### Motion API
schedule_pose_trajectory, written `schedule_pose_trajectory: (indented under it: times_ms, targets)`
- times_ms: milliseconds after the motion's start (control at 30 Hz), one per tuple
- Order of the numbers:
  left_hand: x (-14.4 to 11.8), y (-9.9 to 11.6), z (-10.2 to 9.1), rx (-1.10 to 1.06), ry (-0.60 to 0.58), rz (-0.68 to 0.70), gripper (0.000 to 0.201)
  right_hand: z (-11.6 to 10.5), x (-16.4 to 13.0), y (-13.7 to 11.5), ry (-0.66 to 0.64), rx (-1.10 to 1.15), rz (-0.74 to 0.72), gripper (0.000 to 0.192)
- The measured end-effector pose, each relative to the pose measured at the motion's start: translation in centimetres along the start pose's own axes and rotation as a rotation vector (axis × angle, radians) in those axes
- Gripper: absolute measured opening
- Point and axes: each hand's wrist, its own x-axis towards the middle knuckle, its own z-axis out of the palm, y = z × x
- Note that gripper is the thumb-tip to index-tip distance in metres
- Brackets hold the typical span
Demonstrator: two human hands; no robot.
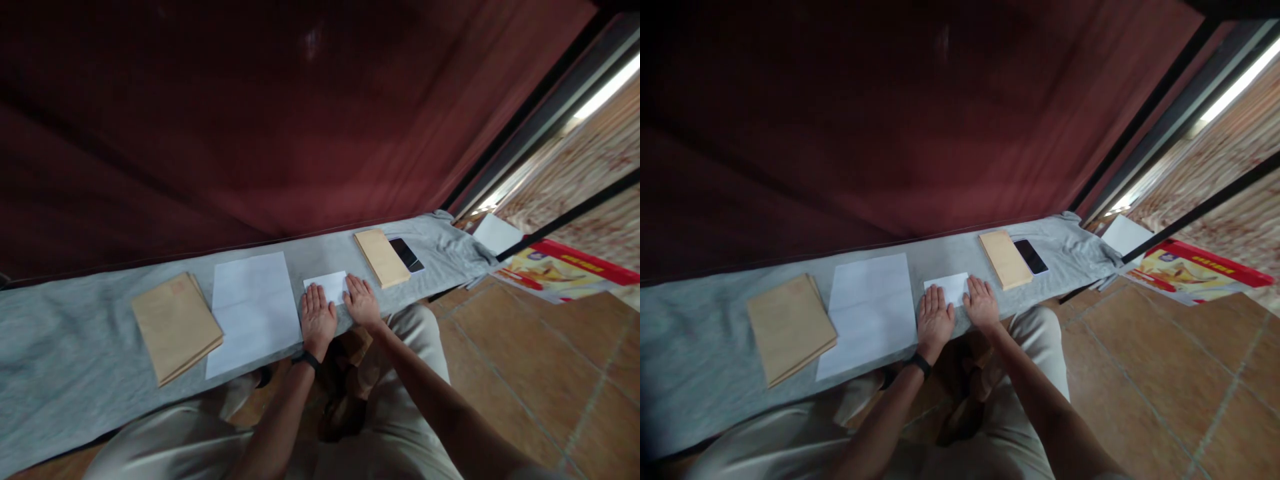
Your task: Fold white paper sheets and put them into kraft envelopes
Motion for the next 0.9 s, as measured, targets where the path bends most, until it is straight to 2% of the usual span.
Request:
schedule_pose_trajectory:
  times_ms: [333,567,900]
  targets:
    - [0.3,0.0,-0.1,0.065,0.004,0.01,0.059,0.1,0.2,0.1,0.027,0.032,-0.01,0.049]
    - [1.2,0.2,-0.9,0.065,-0.131,0.184,0.052,-0.1,0.2,0.0,0.026,0.068,0.006,0.049]
    - [1.4,-0.2,-0.6,0.116,-0.148,0.21,0.052,0.0,0.2,0.0,0.008,0.106,-0.003,0.051]
